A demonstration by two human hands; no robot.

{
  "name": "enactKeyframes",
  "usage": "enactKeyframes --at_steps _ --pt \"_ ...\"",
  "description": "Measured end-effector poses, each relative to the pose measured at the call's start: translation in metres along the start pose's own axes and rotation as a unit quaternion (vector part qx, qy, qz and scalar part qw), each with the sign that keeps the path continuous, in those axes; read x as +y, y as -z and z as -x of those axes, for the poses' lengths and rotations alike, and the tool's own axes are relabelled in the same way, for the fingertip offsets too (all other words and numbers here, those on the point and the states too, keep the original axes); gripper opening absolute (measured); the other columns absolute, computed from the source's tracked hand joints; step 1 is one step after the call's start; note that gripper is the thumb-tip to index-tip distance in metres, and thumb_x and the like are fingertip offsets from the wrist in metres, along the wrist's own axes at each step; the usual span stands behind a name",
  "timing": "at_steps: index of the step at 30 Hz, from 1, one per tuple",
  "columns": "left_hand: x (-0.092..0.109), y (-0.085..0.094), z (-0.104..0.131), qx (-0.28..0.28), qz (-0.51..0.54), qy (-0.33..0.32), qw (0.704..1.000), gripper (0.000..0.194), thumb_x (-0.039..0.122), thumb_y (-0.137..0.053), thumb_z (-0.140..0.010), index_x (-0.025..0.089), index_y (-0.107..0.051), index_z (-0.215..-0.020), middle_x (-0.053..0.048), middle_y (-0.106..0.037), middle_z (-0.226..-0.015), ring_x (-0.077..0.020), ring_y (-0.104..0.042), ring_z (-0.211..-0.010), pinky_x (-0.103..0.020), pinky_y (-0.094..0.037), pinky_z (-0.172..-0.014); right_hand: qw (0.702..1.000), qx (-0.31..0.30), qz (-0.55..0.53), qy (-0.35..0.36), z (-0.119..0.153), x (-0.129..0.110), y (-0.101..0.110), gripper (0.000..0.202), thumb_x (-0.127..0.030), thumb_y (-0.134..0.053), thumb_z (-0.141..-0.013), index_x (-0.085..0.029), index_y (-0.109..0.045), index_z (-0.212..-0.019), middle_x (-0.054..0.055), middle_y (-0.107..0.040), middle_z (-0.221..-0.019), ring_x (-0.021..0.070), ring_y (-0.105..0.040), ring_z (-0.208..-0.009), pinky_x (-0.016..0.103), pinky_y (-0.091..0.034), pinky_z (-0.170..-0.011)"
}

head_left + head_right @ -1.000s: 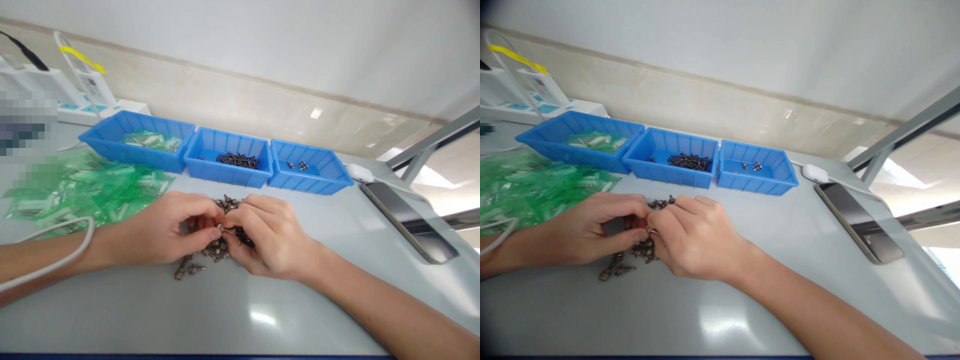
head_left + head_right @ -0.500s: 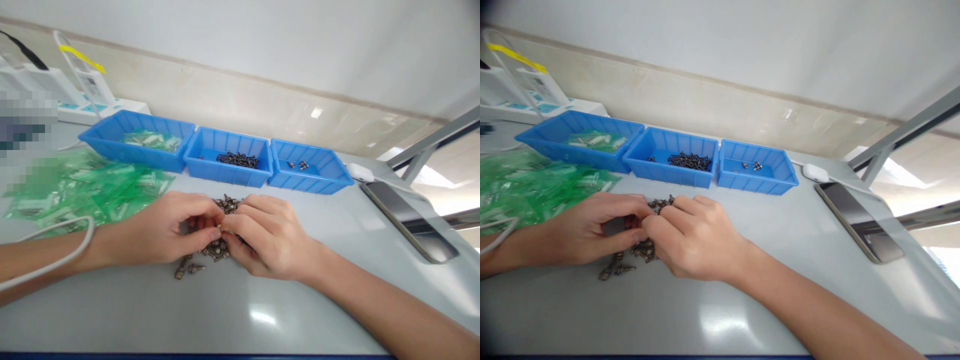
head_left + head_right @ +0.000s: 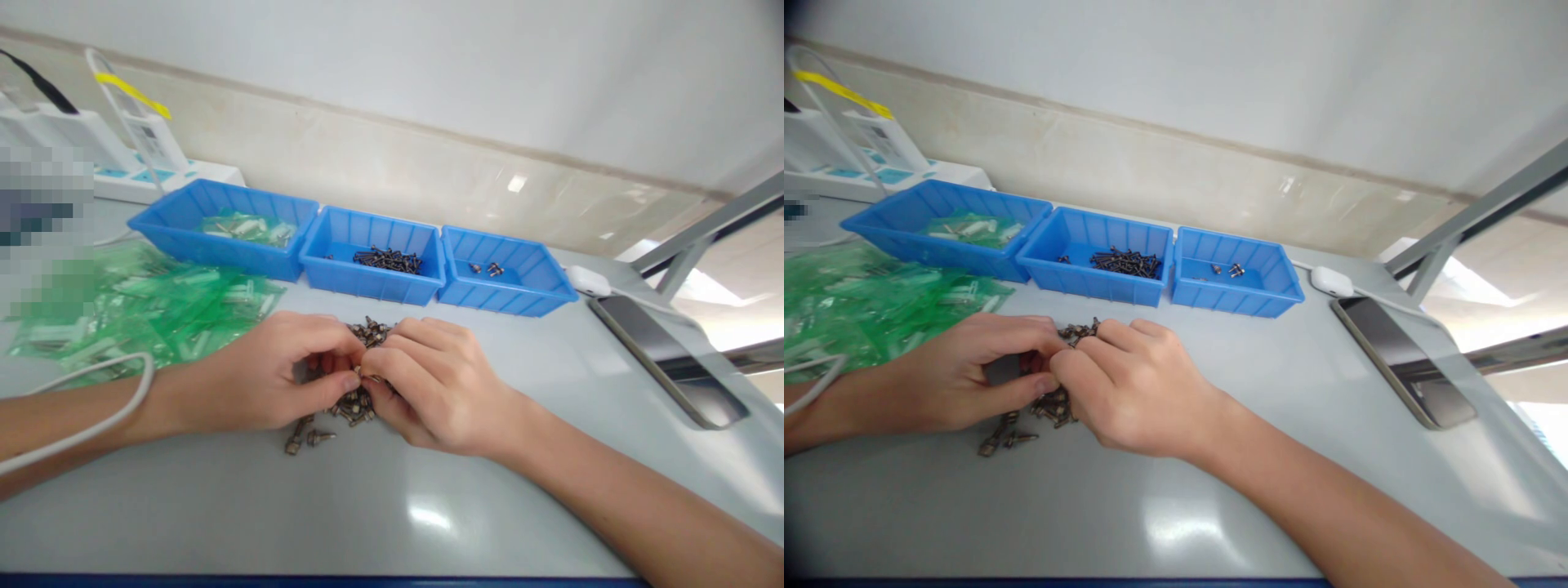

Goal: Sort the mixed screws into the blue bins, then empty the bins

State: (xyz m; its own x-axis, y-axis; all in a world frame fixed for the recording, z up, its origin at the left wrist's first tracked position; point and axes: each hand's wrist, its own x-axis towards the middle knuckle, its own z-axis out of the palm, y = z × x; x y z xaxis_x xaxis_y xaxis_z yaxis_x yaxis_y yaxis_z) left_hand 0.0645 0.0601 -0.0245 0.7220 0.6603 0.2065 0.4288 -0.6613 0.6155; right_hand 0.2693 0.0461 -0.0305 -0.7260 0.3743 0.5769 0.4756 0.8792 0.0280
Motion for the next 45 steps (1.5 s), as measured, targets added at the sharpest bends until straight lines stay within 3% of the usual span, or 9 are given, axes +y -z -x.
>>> enactKeyframes --at_steps 12,21,45 --pt "-0.0017 -0.0012 0.0003 0.008 0.0 -0.022 1.0 0.009 0.018 -0.055 -0.083 0.018 -0.058 -0.074 0.005 -0.052 -0.062 -0.0063 -0.049 -0.056 -0.016 -0.036 -0.053 1.0 0.019 0.003 0.009 0.001 0.001 -0.0019 0.017 -0.016 -0.048 -0.088 -0.015 -0.056 -0.073 0.0 -0.053 -0.057 0.0127 -0.046 -0.057 0.027 -0.034 -0.051" --pt "-0.0017 0.0011 0.0009 -0.018 0.016 -0.035 0.999 0.011 0.015 -0.053 -0.085 0.02 -0.063 -0.085 0.004 -0.057 -0.071 -0.007 -0.052 -0.063 -0.016 -0.037 -0.058 0.999 0.036 -0.001 0.018 0.0021 0.0016 -0.0045 0.017 -0.016 -0.047 -0.088 -0.015 -0.055 -0.073 -0.001 -0.052 -0.057 0.0121 -0.045 -0.056 0.025 -0.035 -0.048" --pt "-0.0002 -0.0004 0.0018 -0.016 0.011 -0.016 1.0 0.009 0.015 -0.052 -0.081 0.019 -0.06 -0.078 0.004 -0.057 -0.07 -0.0087 -0.051 -0.063 -0.019 -0.038 -0.059 0.998 0.049 0.025 0.042 0.0 0.0002 -0.002 0.019 -0.017 -0.046 -0.088 -0.015 -0.056 -0.072 -0.001 -0.053 -0.055 0.0125 -0.045 -0.054 0.028 -0.03 -0.046"
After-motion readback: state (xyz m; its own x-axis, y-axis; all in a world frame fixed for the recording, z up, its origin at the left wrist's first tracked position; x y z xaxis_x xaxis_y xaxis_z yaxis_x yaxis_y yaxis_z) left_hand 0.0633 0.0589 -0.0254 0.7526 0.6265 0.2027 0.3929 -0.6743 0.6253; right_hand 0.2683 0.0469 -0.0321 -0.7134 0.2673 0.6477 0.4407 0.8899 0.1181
